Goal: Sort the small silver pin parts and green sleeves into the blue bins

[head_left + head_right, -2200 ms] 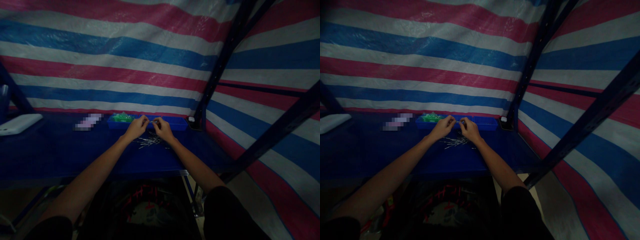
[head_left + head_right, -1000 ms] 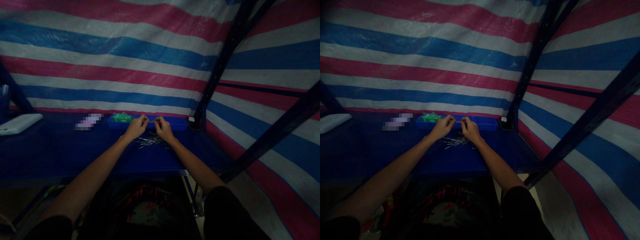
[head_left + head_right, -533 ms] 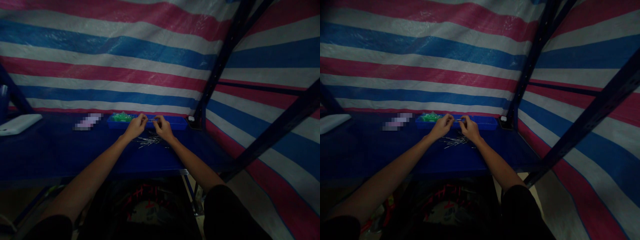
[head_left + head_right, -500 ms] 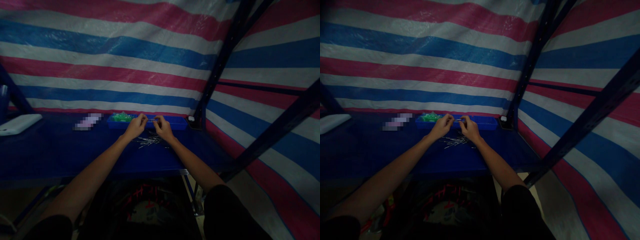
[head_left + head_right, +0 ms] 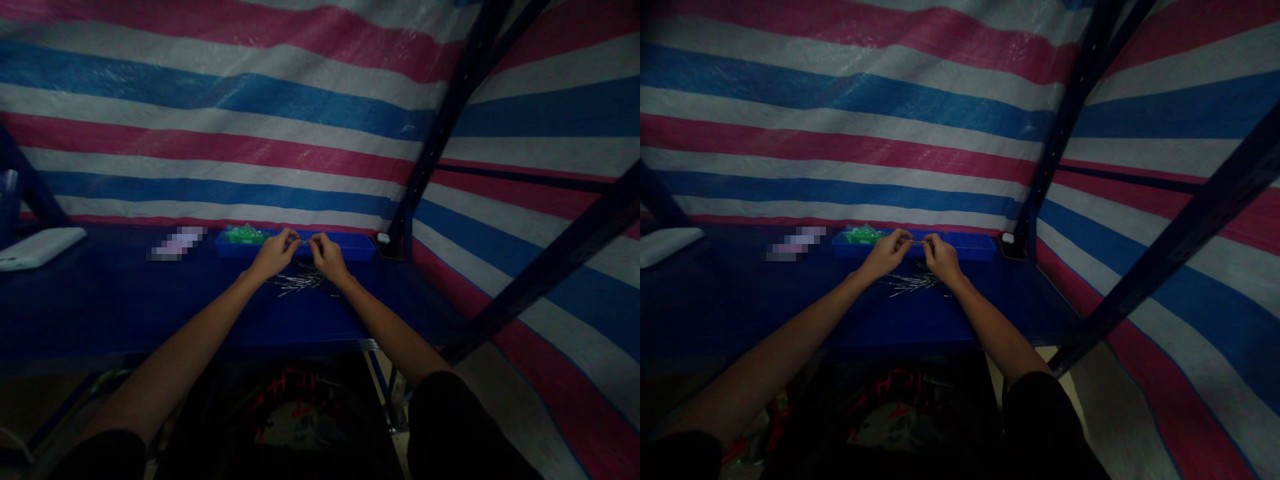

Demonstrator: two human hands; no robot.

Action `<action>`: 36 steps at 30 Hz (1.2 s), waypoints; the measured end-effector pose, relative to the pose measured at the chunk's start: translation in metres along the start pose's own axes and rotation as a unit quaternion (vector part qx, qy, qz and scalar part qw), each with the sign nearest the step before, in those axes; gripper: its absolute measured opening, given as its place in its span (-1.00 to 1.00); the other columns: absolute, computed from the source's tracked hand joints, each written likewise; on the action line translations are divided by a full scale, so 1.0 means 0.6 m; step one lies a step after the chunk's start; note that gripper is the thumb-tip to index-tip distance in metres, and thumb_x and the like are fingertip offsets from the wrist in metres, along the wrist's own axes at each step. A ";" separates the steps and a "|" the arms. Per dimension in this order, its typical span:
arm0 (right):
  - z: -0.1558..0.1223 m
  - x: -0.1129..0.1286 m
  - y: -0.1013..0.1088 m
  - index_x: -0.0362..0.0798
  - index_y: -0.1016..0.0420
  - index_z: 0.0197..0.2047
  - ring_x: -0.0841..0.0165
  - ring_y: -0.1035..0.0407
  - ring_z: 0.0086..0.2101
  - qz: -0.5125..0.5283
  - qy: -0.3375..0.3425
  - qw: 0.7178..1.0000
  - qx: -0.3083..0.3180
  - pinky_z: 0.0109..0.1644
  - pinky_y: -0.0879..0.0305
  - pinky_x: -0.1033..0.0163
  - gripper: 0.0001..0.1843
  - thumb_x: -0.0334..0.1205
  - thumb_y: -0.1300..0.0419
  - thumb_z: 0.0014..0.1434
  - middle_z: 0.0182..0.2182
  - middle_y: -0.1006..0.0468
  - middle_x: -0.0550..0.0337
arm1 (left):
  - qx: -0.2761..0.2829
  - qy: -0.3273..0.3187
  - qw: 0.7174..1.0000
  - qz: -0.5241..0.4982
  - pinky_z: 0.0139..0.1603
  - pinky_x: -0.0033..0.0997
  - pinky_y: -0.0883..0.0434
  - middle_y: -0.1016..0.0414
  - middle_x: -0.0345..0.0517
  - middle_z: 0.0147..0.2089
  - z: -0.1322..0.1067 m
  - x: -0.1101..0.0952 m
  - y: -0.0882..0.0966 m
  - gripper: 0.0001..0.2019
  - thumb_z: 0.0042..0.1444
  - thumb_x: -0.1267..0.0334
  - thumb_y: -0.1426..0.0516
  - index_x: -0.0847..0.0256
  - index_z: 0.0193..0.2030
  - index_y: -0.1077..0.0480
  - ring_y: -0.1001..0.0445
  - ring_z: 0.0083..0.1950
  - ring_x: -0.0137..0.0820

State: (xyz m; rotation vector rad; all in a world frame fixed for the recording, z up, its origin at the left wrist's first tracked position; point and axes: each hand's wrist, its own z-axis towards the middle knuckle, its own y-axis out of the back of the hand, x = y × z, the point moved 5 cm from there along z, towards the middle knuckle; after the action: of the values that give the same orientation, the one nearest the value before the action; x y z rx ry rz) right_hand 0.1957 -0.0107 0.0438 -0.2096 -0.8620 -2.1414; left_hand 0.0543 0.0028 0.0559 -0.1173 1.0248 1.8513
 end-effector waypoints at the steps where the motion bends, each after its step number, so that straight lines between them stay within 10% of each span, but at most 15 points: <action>1: 0.000 -0.001 0.000 -0.06 -0.31 -0.26 0.40 -0.25 -0.54 0.002 -0.001 1.000 -0.002 -0.43 -0.08 0.33 -0.81 -0.17 0.05 0.20 -0.52 -0.37 0.23 | -0.002 -0.003 1.000 -0.003 -0.44 -0.46 -0.22 -0.40 -0.17 -0.41 0.000 0.000 0.000 -0.81 0.13 0.20 0.01 0.24 -0.19 -0.28 -0.34 -0.49 -0.46; 36: -0.001 0.009 0.001 -0.05 -0.35 -0.27 0.44 -0.19 -0.58 0.000 0.006 1.000 0.015 -0.47 -0.04 0.36 -0.80 -0.13 0.00 0.19 -0.60 -0.30 0.30 | -0.015 0.007 1.000 0.010 -0.42 -0.45 -0.23 -0.40 -0.15 -0.45 0.006 0.007 0.007 -0.86 0.12 0.24 0.02 0.24 -0.31 -0.28 -0.36 -0.45 -0.41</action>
State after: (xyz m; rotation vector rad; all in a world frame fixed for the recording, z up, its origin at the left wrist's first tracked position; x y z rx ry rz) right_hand 0.1926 -0.0147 0.0457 -0.1800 -0.8861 -2.1270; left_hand 0.0501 0.0075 0.0586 -0.1390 1.0126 1.8861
